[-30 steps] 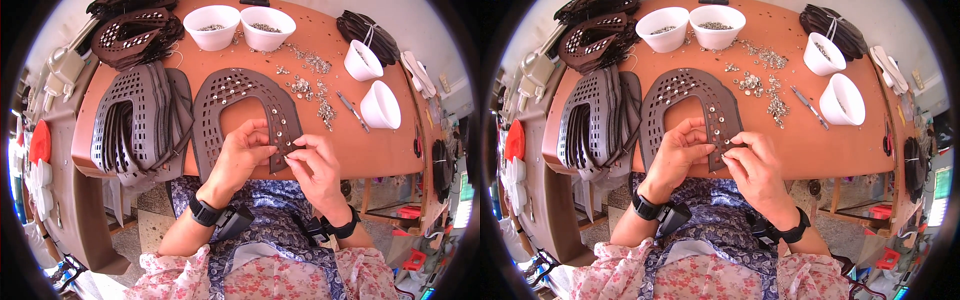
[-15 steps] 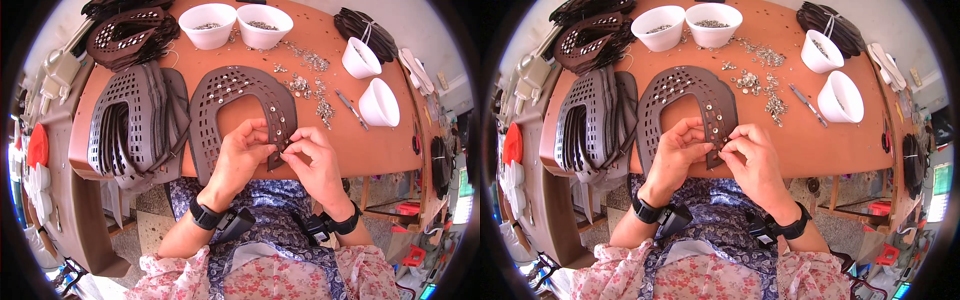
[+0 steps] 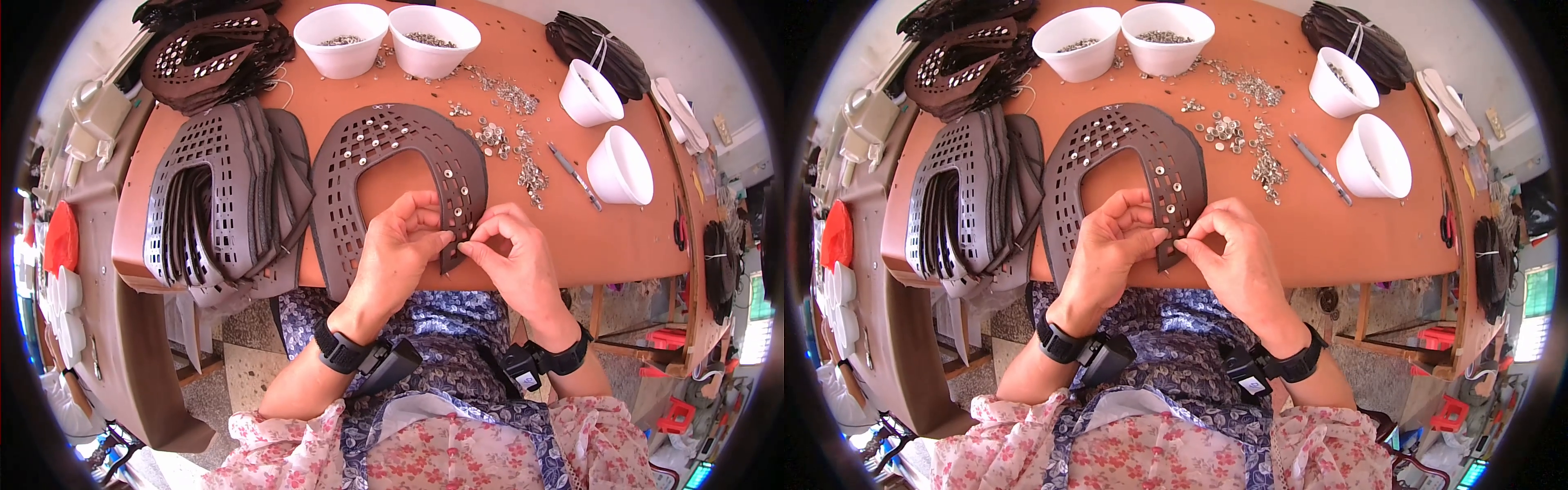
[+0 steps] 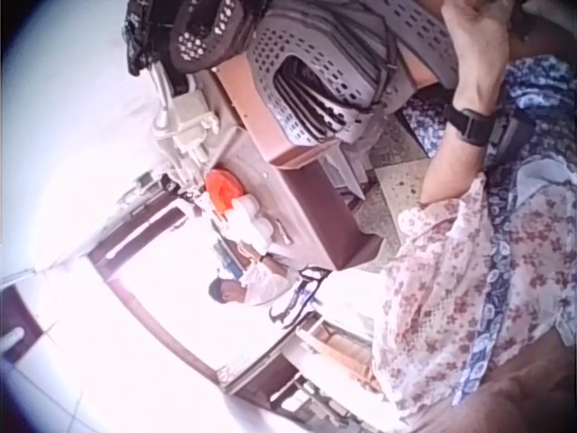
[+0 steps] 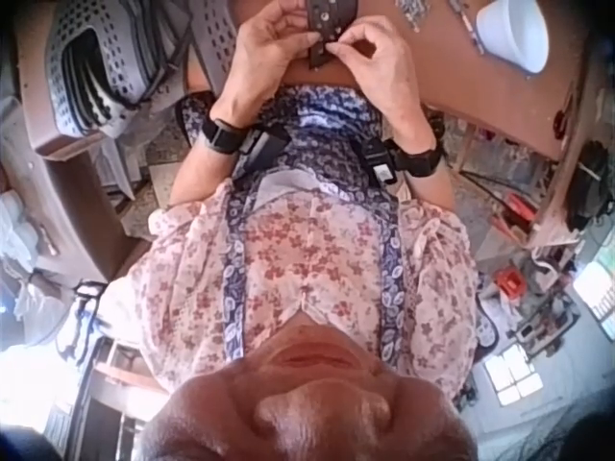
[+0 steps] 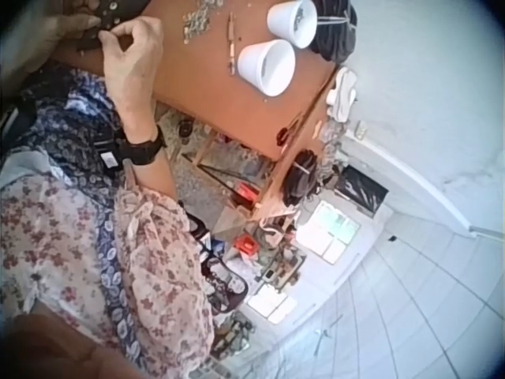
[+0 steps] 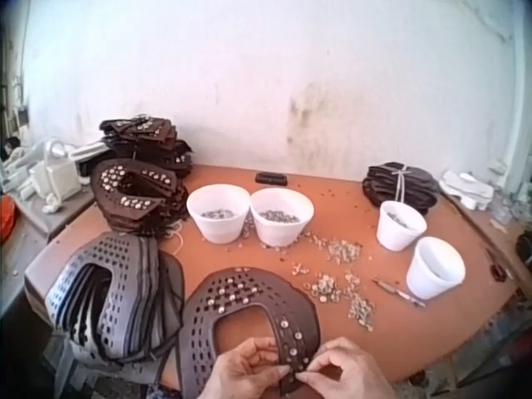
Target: Manually attaching metal eyelets or rivets to leather shoe uppers using tweezers.
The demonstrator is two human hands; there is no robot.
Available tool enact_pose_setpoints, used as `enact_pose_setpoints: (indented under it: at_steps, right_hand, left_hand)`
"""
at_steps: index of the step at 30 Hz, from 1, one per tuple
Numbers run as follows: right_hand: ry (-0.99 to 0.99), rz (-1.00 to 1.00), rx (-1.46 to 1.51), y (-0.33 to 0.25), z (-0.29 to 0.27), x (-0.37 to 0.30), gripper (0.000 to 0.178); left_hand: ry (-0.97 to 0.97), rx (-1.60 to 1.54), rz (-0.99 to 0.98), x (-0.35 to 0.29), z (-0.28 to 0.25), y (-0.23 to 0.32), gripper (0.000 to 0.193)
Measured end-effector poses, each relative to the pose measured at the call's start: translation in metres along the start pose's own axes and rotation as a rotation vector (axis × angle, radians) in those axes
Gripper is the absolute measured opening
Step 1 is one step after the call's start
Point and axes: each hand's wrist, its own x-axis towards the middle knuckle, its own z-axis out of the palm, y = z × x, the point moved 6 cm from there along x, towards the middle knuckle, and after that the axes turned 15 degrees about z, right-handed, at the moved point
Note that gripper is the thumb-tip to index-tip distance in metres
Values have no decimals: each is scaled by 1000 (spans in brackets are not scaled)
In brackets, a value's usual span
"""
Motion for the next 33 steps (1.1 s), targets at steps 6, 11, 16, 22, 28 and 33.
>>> enact_pose_setpoints:
  at_steps: [6, 11, 16, 22, 28, 33]
  right_hand:
    - [127, 22, 136, 10, 1, 3, 49]
    - [-61, 162, 495, 15, 9, 10, 54]
    - [-133, 179, 577, 21, 11, 14, 46]
    - [-146, 157, 481, 20, 6, 7, 27]
    - [-179, 164, 467, 19, 5, 8, 18]
    - [-192, 185, 401, 17, 7, 7, 15]
  left_hand:
    - [33, 28, -40, -1, 0, 0, 36]
    - [9, 10, -24, -2, 1, 2, 36]
    - [3, -15, -7, -1, 0, 0, 37]
    - [-26, 35, -8, -9, 5, 3, 39]
    - [-59, 179, -32, -8, 4, 0, 35]
    - [-45, 169, -25, -7, 3, 0, 32]
